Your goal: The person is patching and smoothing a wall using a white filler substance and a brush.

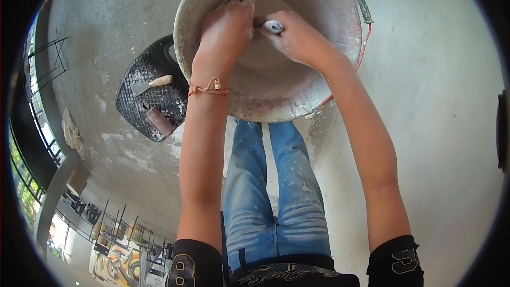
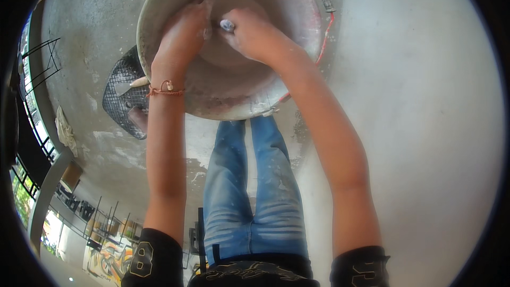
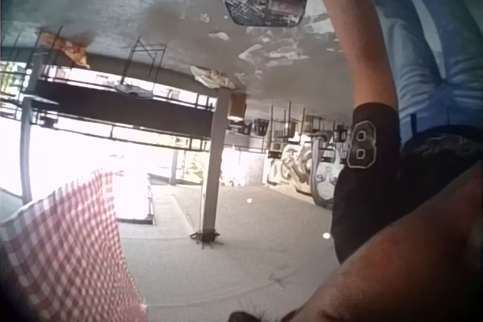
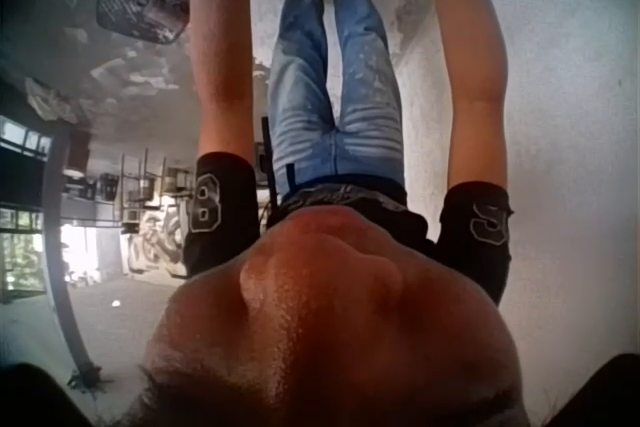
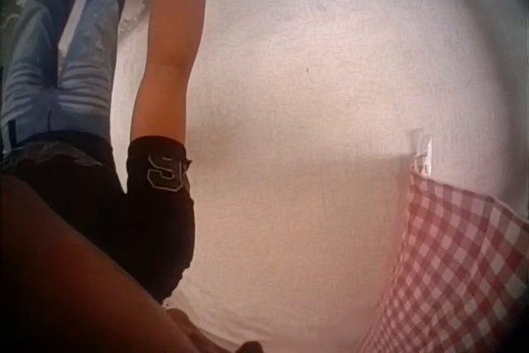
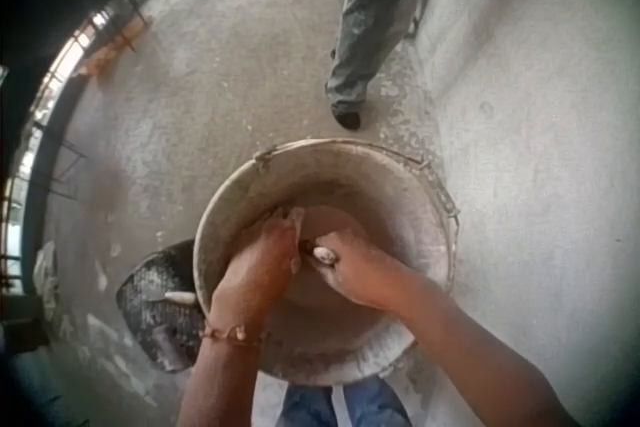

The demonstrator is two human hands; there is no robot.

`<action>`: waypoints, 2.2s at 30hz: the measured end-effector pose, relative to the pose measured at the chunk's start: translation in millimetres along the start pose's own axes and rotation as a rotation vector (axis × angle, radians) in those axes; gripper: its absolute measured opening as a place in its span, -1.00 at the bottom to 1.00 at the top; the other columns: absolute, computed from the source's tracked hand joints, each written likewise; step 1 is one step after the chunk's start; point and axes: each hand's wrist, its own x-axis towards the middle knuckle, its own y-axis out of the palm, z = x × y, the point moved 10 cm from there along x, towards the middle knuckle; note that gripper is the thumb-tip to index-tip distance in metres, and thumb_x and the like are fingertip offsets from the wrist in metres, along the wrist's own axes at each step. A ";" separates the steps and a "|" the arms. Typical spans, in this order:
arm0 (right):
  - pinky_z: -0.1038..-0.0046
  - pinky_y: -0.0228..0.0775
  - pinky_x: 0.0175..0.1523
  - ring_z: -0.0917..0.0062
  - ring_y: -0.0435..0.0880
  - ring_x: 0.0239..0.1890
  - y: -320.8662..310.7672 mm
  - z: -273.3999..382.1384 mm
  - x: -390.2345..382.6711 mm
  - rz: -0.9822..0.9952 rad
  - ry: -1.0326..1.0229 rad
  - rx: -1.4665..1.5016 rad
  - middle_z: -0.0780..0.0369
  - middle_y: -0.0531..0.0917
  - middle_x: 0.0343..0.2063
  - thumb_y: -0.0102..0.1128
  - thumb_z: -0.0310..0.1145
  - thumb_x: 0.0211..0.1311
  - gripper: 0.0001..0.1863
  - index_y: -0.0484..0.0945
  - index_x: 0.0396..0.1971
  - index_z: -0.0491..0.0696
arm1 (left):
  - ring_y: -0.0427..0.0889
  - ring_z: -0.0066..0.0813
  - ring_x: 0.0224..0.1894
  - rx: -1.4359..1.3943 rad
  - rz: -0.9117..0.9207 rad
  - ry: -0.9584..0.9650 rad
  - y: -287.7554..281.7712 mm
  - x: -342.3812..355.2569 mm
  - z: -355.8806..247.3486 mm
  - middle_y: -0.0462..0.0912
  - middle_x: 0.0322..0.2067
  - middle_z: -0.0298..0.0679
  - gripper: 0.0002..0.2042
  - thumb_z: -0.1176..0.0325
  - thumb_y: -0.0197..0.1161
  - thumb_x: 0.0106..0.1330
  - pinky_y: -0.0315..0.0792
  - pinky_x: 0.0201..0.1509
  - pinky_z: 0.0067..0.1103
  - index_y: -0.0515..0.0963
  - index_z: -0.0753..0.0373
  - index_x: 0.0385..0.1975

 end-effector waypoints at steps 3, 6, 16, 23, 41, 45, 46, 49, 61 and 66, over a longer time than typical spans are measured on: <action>0.14 0.55 0.03 -0.09 0.71 -0.11 -30.2 10.5 6.8 -0.246 -0.157 -0.010 -0.12 0.74 -0.25 0.29 -0.24 0.44 -0.72 0.66 -0.23 -0.20 | 0.74 -0.09 0.06 0.019 -0.009 0.012 -2.3 -3.0 0.7 0.74 -0.06 -0.08 -0.65 0.52 0.28 0.31 0.67 0.09 -0.25 0.57 0.24 0.10; 0.13 0.56 0.01 -0.10 0.72 -0.13 -47.9 4.1 -1.9 -0.313 0.123 -0.286 -0.11 0.75 -0.29 0.26 -0.28 0.43 -0.75 0.67 -0.26 -0.20 | 0.74 -0.08 0.06 0.013 0.028 0.010 -2.3 -5.5 -0.5 0.74 -0.07 -0.07 -0.66 0.52 0.27 0.31 0.67 0.09 -0.25 0.56 0.25 0.09; 0.11 0.59 0.00 -0.08 0.74 -0.18 7.8 -0.2 5.0 0.014 -0.044 -0.019 -0.10 0.77 -0.24 0.27 -0.37 0.41 -0.78 0.74 -0.09 -0.17 | 0.73 -0.06 0.08 -0.011 -0.043 0.007 -6.1 -4.1 0.5 0.74 -0.04 -0.04 -0.66 0.53 0.28 0.29 0.66 0.10 -0.23 0.57 0.26 0.08; 0.07 0.58 0.02 -0.06 0.73 -0.07 -44.2 4.6 -4.3 -0.276 0.227 -0.373 -0.13 0.75 -0.25 0.33 -0.26 0.38 -0.73 0.72 -0.18 -0.20 | 0.66 0.04 0.13 -0.044 0.068 -0.039 -2.2 -8.3 5.8 0.70 0.06 0.06 -0.48 0.61 0.18 0.29 0.57 0.22 -0.21 0.51 0.28 0.30; 0.14 0.57 0.15 -0.04 0.72 -0.01 -35.1 32.9 -5.3 -0.343 -0.232 -0.151 -0.08 0.76 -0.10 0.19 -0.71 0.14 -0.60 0.75 -0.01 -0.20 | 0.74 -0.11 0.09 0.025 -0.008 -0.028 -6.4 -11.5 0.4 0.73 -0.05 -0.07 -0.66 0.53 0.25 0.33 0.68 0.10 -0.27 0.59 0.24 0.11; 0.14 0.57 0.17 -0.06 0.71 0.02 -31.5 33.7 -8.4 -0.338 -0.242 -0.177 -0.08 0.76 -0.08 0.19 -0.73 0.10 -0.59 0.74 -0.02 -0.22 | 0.74 -0.10 0.08 0.045 0.030 -0.040 -5.1 -9.3 -1.8 0.73 -0.05 -0.06 -0.63 0.54 0.25 0.33 0.69 0.09 -0.27 0.58 0.22 0.14; 0.14 0.57 0.18 -0.06 0.71 0.03 -31.9 32.8 -8.2 -0.337 -0.254 -0.174 -0.08 0.75 -0.06 0.20 -0.74 0.09 -0.58 0.74 -0.01 -0.22 | 0.74 -0.10 0.08 0.046 0.029 -0.038 -5.4 -10.1 -3.9 0.73 -0.05 -0.06 -0.63 0.54 0.25 0.33 0.69 0.09 -0.27 0.58 0.22 0.14; 0.14 0.57 0.21 -0.05 0.70 0.06 -32.2 37.6 -9.5 -0.324 -0.275 -0.164 -0.07 0.74 -0.01 0.21 -0.74 0.06 -0.56 0.74 -0.01 -0.22 | 0.75 -0.09 0.07 0.044 0.017 -0.027 -2.6 -14.0 -4.4 0.73 -0.07 -0.06 -0.61 0.54 0.25 0.32 0.69 0.09 -0.26 0.57 0.22 0.16; 0.12 0.59 0.20 0.01 0.70 0.08 -38.0 49.8 -16.9 -0.397 -0.369 -0.141 0.01 0.73 0.06 0.11 -0.67 0.09 -0.61 0.79 -0.12 -0.13 | 0.71 0.00 0.09 0.061 0.147 -0.046 4.1 -14.4 -6.1 0.70 0.05 0.01 -0.42 0.60 0.32 0.22 0.65 0.15 -0.25 0.47 0.27 0.32; 0.08 0.54 0.26 -0.01 0.67 0.13 -37.5 33.6 -13.3 -0.410 -0.288 -0.202 -0.02 0.73 0.05 0.14 -0.67 0.12 -0.63 0.79 -0.11 -0.12 | 0.74 0.01 0.02 0.038 0.253 -0.049 9.3 -18.3 -6.6 0.72 -0.03 0.03 -0.72 0.58 0.29 0.22 0.65 0.08 -0.23 0.61 0.32 -0.05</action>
